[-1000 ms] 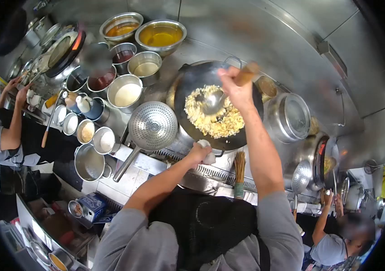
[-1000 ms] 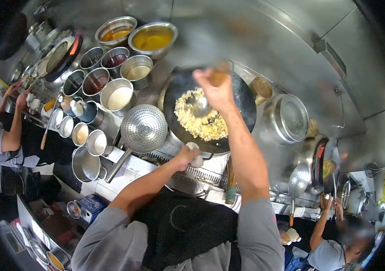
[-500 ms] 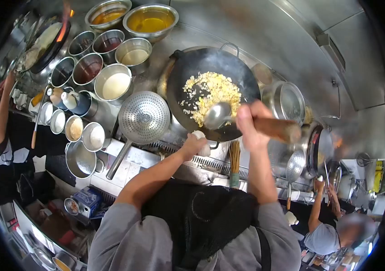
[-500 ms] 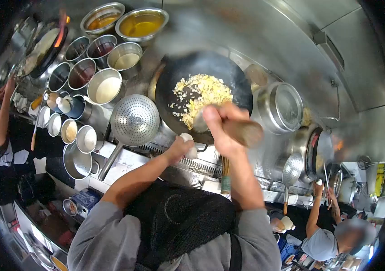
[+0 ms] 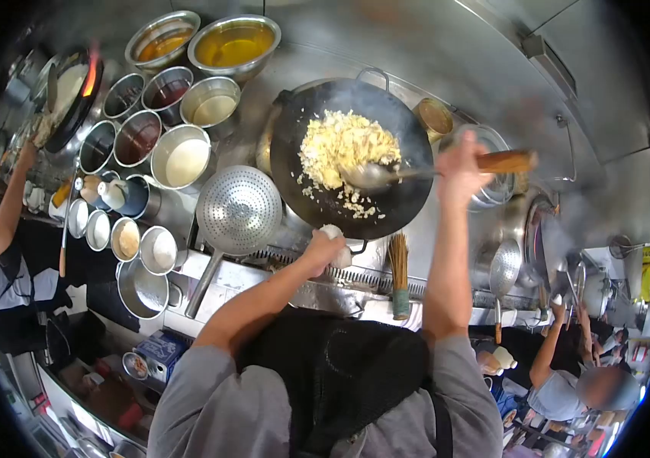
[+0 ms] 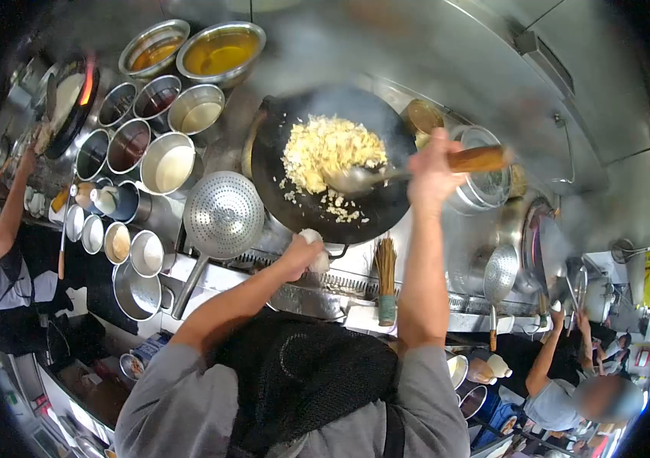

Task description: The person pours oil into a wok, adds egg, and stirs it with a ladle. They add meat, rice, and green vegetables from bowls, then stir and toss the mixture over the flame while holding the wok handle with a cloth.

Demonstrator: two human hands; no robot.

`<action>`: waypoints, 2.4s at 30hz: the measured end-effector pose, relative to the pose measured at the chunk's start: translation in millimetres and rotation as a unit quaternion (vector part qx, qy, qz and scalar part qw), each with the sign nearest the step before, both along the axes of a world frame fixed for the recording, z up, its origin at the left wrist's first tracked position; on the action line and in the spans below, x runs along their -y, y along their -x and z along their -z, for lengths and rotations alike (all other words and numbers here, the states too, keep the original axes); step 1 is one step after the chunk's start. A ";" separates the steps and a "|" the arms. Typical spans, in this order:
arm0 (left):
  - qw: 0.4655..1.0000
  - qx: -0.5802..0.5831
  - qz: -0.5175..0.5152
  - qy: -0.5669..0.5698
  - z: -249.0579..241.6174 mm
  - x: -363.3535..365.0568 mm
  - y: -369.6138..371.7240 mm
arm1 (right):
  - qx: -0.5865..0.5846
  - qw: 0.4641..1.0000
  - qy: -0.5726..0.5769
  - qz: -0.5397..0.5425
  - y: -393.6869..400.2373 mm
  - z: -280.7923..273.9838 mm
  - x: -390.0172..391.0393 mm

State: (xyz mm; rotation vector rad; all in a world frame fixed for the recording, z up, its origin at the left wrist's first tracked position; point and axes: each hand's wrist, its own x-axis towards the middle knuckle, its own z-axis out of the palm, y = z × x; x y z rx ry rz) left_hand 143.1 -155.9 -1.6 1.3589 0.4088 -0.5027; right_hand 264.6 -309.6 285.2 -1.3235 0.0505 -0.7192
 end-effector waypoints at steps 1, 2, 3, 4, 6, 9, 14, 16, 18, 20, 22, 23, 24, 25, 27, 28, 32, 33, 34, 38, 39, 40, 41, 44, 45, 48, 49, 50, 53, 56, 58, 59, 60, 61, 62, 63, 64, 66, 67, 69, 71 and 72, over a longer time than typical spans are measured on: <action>1.000 0.023 0.003 0.001 12.4 -0.2 -1.4 | -0.027 0.997 0.039 0.053 2.8 -20.5 7.6; 0.999 0.014 -0.031 -0.015 -1.3 0.7 -0.1 | -0.004 0.995 0.016 0.103 0.3 -28.0 26.1; 0.999 0.011 -0.038 -0.015 0.6 0.3 -1.9 | 0.012 0.988 -0.006 0.154 -0.4 -30.7 37.7; 1.000 0.002 -0.022 0.007 3.0 -0.5 -1.3 | 0.025 0.968 0.013 0.250 -14.4 -5.4 35.9; 0.999 -0.029 -0.002 0.022 -15.8 -4.5 -1.7 | 0.053 0.986 -0.044 0.149 -29.5 36.6 4.0; 1.000 0.001 -0.004 -0.014 1.2 -2.9 -5.9 | 0.039 0.996 -0.076 0.001 -30.7 10.6 -19.6; 0.999 0.030 0.035 -0.020 -14.2 -8.7 -2.9 | 0.104 0.993 -0.056 -0.031 -40.5 -37.9 -3.4; 0.999 0.031 0.013 -0.015 -8.8 -4.8 -1.5 | 0.098 0.994 -0.034 -0.036 -56.7 9.2 -30.6; 0.999 0.040 -0.005 -0.013 -4.2 -5.9 -3.6 | 0.029 0.996 0.009 -0.078 -51.5 14.8 -51.9; 0.998 0.010 0.054 0.015 0.8 -11.6 -6.9 | -0.089 0.982 0.077 -0.149 -46.7 -9.5 -66.8; 0.998 0.011 0.055 0.023 -16.0 -14.9 -4.0 | -0.077 0.972 0.160 -0.152 -30.2 -34.4 -85.0; 0.998 0.012 0.055 0.033 -18.0 -15.3 -6.0 | -0.051 0.970 0.171 -0.164 -19.4 -39.8 -90.8; 0.998 0.008 0.054 0.035 -17.9 -15.3 -7.1 | -0.055 0.970 0.172 -0.165 -13.1 -36.1 -95.6; 0.999 0.002 0.042 0.033 -16.8 -14.4 -5.9 | 0.042 0.958 0.214 -0.184 -5.4 -30.5 -99.2; 0.999 -0.006 0.036 0.030 -13.4 -13.8 -6.1 | 0.113 0.901 0.350 -0.230 25.2 -22.7 -113.1; 0.999 0.001 0.033 0.037 -12.8 -14.3 -6.8 | 0.049 0.859 0.411 -0.300 32.2 -21.7 -116.6; 1.000 -0.013 0.005 0.018 -44.4 -16.3 4.0 | -0.055 0.819 0.445 -0.359 34.5 -18.3 -108.4; 1.000 0.000 -0.013 0.006 -36.5 -12.7 0.2 | -0.023 0.812 0.472 -0.344 50.6 -38.2 -97.7; 0.999 0.016 -0.006 0.037 -5.7 -8.1 -2.8 | -0.056 0.809 0.480 -0.333 76.5 -55.4 -82.4; 0.999 0.026 -0.019 0.011 -12.6 -4.0 -0.1 | -0.007 0.918 0.384 -0.099 80.8 31.1 -59.3; 1.000 -0.015 -0.016 0.013 -40.9 -10.0 1.5 | -0.034 0.894 0.441 -0.063 58.8 36.9 -44.2; 0.999 -0.023 -0.010 0.022 -52.2 -13.4 2.4 | -0.048 0.928 0.356 -0.098 45.6 21.1 -39.6; 1.000 -0.022 -0.008 0.020 -41.1 -10.4 5.1 | -0.061 0.953 0.265 -0.133 37.9 -0.7 -38.5; 0.999 0.033 -0.032 -0.025 20.7 -0.4 3.7 | -0.019 0.983 0.175 -0.048 76.3 -18.5 -42.7; 0.998 0.037 -0.035 -0.028 8.7 -3.5 -1.3 | -0.018 0.993 0.113 0.005 73.4 10.1 -48.7; 0.999 -0.007 0.032 0.017 -7.5 -12.6 -1.6 | 0.028 0.998 -0.033 -0.055 24.9 39.9 -16.7; 0.999 -0.002 0.033 0.017 -9.7 -13.9 -2.3 | 0.015 0.993 -0.074 -0.087 15.7 19.6 -4.6; 0.999 0.002 0.034 0.003 -15.3 -14.8 -4.1 | -0.025 0.999 -0.039 -0.014 24.7 -15.4 -6.6; 0.999 -0.010 0.001 -0.032 -29.5 -14.2 1.0 | 0.036 0.993 -0.006 0.114 28.4 -23.2 18.9; 0.999 0.018 0.037 0.017 -44.0 -20.1 -6.0 | 0.057 0.997 -0.043 0.015 -0.7 45.5 -15.1; 0.997 -0.026 0.055 0.055 -67.8 -25.2 -4.3 | 0.012 0.998 -0.059 -0.031 -14.4 28.5 -12.7; 0.997 -0.025 0.058 0.051 -61.7 -25.2 -1.7 | -0.025 0.999 -0.035 -0.008 -18.2 8.4 -5.6; 0.997 -0.020 0.046 0.054 -49.4 -23.2 -1.6 | -0.020 0.999 -0.007 0.035 -19.1 -16.8 1.0; 0.998 -0.016 0.029 0.059 -42.4 -21.6 -2.9 | 0.019 0.996 0.012 0.086 -32.8 -18.0 26.7; 0.998 0.002 0.035 0.059 -47.0 -22.6 -1.3 | 0.040 0.989 -0.002 0.145 -38.4 -23.3 34.5; 0.998 -0.002 0.032 0.058 -45.8 -22.1 -0.7 | 0.058 0.977 -0.017 0.204 -42.2 -23.0 38.5; 0.998 -0.020 0.033 0.055 -47.2 -22.0 -1.4 | 0.053 0.978 -0.037 0.199 -47.8 -4.4 24.4; 0.997 -0.012 0.038 0.062 -49.9 -23.1 -1.9 | 0.073 0.995 -0.049 0.044 -48.2 30.2 -6.6; 0.997 -0.004 0.039 0.061 -50.2 -21.1 -4.6 | 0.044 0.997 -0.059 0.017 -48.5 32.4 -14.2; 0.998 0.005 0.010 0.063 -38.4 -17.7 -2.8 | -0.026 0.998 -0.051 -0.038 -36.6 -4.9 -24.2; 0.998 0.022 0.007 0.066 -34.9 -18.3 -5.8 | -0.014 0.999 0.014 0.031 -39.3 -35.4 -17.8; 0.999 0.014 0.001 0.039 -42.0 -17.8 -3.2 | -0.003 0.997 -0.007 0.076 -41.7 -48.0 -14.8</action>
